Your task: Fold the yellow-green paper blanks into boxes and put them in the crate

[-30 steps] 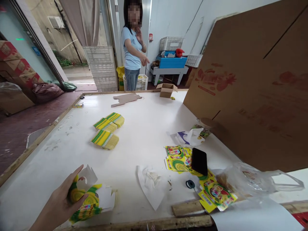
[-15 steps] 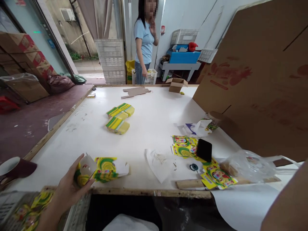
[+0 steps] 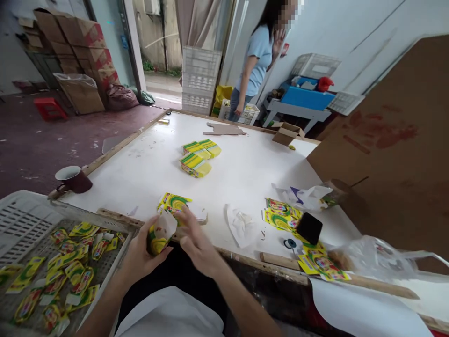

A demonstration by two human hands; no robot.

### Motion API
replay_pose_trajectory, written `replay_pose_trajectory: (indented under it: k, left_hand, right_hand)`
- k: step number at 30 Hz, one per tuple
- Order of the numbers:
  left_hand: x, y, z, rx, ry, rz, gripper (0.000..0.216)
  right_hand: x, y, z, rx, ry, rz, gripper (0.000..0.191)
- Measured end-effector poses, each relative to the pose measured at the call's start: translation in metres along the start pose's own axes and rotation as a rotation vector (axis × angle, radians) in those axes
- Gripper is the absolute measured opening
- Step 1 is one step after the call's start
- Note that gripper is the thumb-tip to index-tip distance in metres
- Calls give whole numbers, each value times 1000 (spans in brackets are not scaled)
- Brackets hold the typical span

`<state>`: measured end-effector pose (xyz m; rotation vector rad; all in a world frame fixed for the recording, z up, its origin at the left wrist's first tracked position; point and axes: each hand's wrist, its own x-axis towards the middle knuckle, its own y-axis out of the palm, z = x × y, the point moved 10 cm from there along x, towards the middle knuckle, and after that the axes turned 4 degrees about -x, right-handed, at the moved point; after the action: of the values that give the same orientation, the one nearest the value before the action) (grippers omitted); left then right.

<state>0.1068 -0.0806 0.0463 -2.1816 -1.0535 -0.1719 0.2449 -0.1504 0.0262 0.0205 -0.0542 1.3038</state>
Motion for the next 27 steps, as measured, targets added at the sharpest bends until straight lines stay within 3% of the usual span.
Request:
replay_pose_trajectory:
  k: [4,8,11,15,18,22,25,27]
  left_hand:
    - [-14,-10,8,15,-15,-115,59]
    - [-22,-25,18,99,-30,-181,61]
    - [-23,-27,21,178,-9,-171,60]
    - [-19,-17,18,219,65,-101,53]
    - [-15,-5,26,181,17,-9,54]
    - [-9,5,43,110,-87,49,68]
    - [-1,3,40,136,-24,-22,58]
    - [2,-4,36,206,10,-93,52]
  right_hand:
    - [20,58,-24,210,41,15,63]
    - [33,94,-32,378,162,118,54]
    - [34,105,-36,511,284,216,57]
    - [34,98,-55,523,343,229,62]
    - [34,84,-57,358,196,213,75]
    - [27,75,-32,-77,-117,266,81]
    - [25,74,-20,-344,-262,258,70]
    - [27,65,-16,-390,-328,166,69]
